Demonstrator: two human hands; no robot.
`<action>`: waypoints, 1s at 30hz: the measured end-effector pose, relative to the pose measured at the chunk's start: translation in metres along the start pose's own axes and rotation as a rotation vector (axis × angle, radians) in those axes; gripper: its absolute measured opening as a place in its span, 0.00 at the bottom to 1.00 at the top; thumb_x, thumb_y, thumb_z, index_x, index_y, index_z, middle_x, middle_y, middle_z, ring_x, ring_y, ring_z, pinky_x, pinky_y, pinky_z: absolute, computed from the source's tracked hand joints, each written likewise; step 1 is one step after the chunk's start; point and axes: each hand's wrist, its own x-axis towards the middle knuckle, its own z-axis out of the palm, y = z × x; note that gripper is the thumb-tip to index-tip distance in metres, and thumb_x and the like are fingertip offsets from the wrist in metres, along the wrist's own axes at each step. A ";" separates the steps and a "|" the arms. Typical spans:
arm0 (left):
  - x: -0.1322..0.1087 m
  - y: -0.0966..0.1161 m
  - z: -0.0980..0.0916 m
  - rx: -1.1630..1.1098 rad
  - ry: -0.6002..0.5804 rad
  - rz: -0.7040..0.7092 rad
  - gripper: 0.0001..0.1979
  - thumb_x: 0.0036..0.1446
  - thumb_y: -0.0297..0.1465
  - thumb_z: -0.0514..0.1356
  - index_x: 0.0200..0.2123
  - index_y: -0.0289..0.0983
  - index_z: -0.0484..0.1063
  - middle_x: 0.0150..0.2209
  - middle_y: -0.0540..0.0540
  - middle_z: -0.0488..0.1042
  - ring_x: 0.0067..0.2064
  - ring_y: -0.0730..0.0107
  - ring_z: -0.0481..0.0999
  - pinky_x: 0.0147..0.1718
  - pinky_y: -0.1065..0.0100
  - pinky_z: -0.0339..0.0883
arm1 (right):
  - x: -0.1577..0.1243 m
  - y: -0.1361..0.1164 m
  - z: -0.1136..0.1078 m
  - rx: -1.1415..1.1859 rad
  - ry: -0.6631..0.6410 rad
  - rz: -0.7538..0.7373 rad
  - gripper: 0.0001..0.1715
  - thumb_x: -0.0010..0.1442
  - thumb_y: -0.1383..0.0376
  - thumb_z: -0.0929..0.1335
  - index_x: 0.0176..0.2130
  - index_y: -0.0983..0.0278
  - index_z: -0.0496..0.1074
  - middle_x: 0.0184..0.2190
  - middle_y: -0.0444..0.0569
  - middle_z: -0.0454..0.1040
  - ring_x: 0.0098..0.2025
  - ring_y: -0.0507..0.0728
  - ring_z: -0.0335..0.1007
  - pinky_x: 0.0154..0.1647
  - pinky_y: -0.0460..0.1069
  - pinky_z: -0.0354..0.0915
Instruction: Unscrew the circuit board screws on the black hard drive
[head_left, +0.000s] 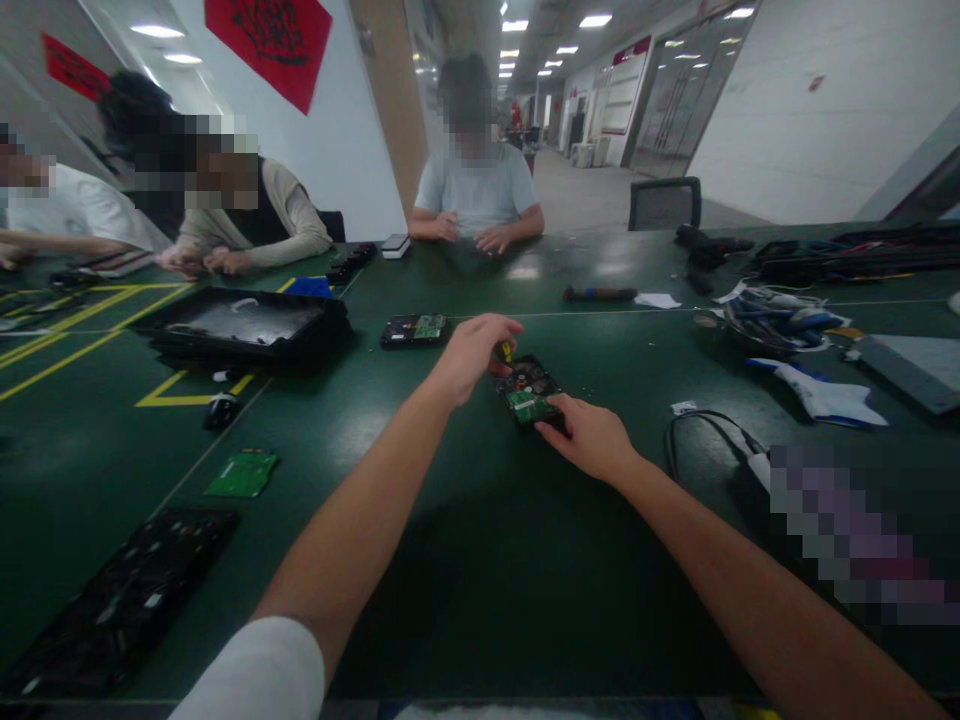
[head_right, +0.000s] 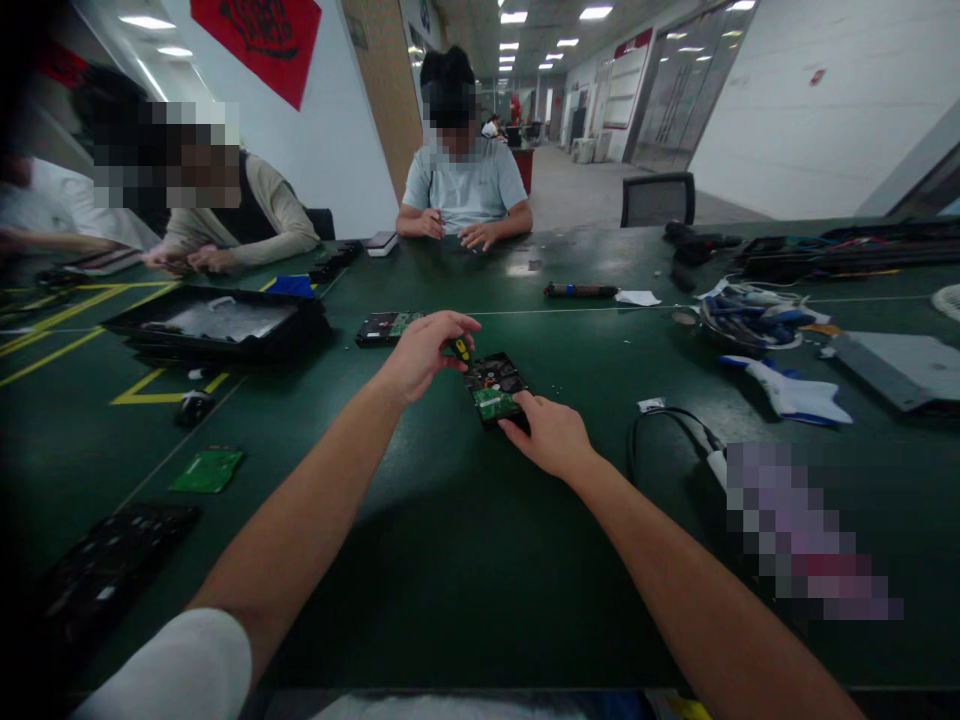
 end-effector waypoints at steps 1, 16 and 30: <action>-0.002 0.002 0.002 -0.016 -0.014 -0.022 0.11 0.56 0.35 0.62 0.39 0.36 0.78 0.36 0.43 0.76 0.39 0.63 0.75 0.26 0.70 0.73 | 0.000 0.000 0.000 -0.002 0.000 0.004 0.23 0.75 0.48 0.65 0.58 0.60 0.71 0.47 0.51 0.83 0.43 0.61 0.80 0.35 0.52 0.62; -0.005 -0.001 0.013 -0.078 -0.155 -0.047 0.09 0.60 0.34 0.63 0.41 0.37 0.77 0.36 0.44 0.77 0.37 0.66 0.77 0.24 0.72 0.70 | -0.001 0.000 -0.004 0.009 -0.039 0.016 0.24 0.76 0.48 0.64 0.60 0.59 0.71 0.49 0.53 0.82 0.44 0.61 0.79 0.37 0.51 0.61; 0.004 -0.013 0.005 -0.061 -0.005 0.023 0.13 0.60 0.39 0.61 0.36 0.35 0.79 0.37 0.43 0.74 0.40 0.64 0.74 0.25 0.72 0.70 | -0.001 0.002 -0.001 0.021 -0.014 -0.005 0.24 0.76 0.48 0.64 0.60 0.59 0.70 0.50 0.53 0.82 0.45 0.62 0.79 0.37 0.52 0.63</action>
